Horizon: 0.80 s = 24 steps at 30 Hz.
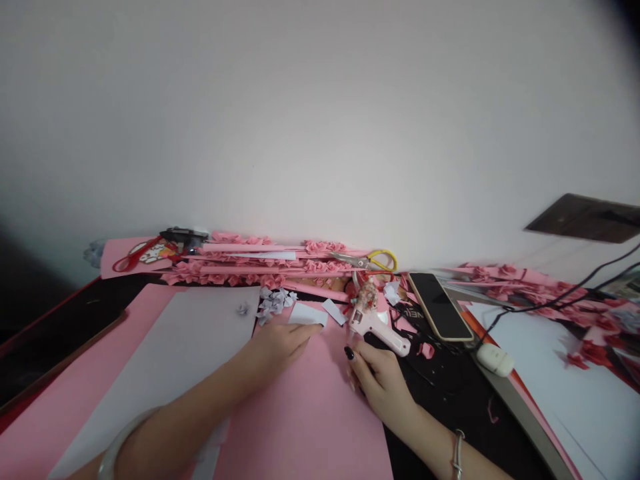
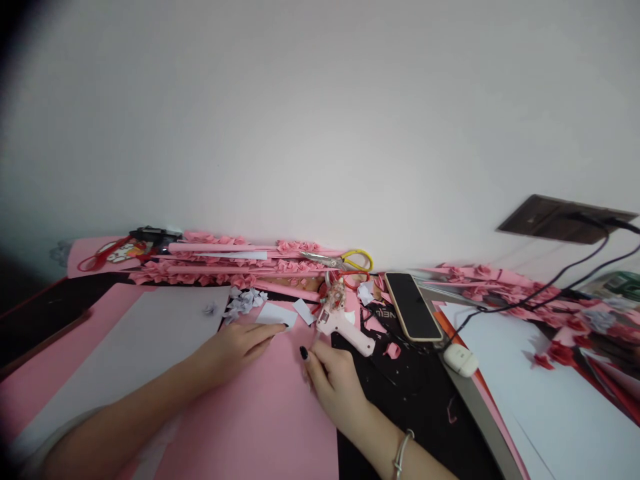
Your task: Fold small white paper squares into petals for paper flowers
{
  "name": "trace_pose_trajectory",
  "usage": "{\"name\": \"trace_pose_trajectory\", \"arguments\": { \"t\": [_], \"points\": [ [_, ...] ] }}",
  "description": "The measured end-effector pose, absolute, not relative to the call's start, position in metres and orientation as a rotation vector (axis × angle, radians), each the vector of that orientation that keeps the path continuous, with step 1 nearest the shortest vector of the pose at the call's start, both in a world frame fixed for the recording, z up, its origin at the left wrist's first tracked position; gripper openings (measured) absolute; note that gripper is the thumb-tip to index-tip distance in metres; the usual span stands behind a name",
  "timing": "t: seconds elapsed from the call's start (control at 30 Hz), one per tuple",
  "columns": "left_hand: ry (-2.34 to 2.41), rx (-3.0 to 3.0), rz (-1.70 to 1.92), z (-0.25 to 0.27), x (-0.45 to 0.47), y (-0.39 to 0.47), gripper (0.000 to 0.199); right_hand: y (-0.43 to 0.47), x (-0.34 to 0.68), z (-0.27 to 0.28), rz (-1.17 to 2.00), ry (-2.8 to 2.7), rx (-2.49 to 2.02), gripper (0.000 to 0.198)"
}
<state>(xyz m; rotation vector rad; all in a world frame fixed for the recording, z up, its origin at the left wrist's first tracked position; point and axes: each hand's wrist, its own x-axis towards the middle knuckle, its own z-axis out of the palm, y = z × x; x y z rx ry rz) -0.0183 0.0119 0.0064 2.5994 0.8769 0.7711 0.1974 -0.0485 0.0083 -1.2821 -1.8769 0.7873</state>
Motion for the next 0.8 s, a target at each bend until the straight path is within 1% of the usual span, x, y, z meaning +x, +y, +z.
{"name": "trace_pose_trajectory", "arguments": {
  "t": [0.13, 0.23, 0.3, 0.33, 0.37, 0.47, 0.53, 0.67, 0.8],
  "points": [
    [1.111, 2.343, 0.927, 0.004, -0.02, 0.01, 0.03, -0.048, 0.197, 0.008, 0.792, -1.861, -1.296, 0.033],
    [1.301, 1.878, 1.159, 0.007, -0.02, 0.01, 0.022, -0.048, 0.197, 0.006, 0.801, -1.815, -1.327, 0.028],
    [1.275, 1.52, 1.204, 0.012, -0.019, 0.01, 0.021, -0.048, 0.197, 0.006, 0.824, -1.759, -1.344, 0.023],
    [1.204, 1.375, 1.168, 0.014, -0.017, 0.011, 0.025, -0.047, 0.197, 0.005, 0.838, -1.725, -1.346, 0.021],
    [1.121, 1.27, 1.129, 0.017, -0.016, 0.011, 0.028, -0.047, 0.197, 0.005, 0.85, -1.694, -1.341, 0.017],
    [0.964, 1.092, 1.044, 0.023, -0.01, 0.008, 0.027, -0.046, 0.197, 0.006, 0.867, -1.654, -1.301, 0.005],
    [0.913, 1.057, 0.986, 0.025, -0.007, 0.005, 0.025, -0.045, 0.197, 0.006, 0.852, -1.703, -1.303, 0.005],
    [0.831, 1.127, 0.878, 0.023, -0.001, -0.002, 0.024, -0.045, 0.197, 0.006, 0.794, -1.803, -1.362, 0.028],
    [0.819, 1.192, 0.685, 0.018, 0.0, -0.005, 0.03, -0.046, 0.195, 0.008, 0.782, -1.749, -1.356, 0.031]
  ]
}}
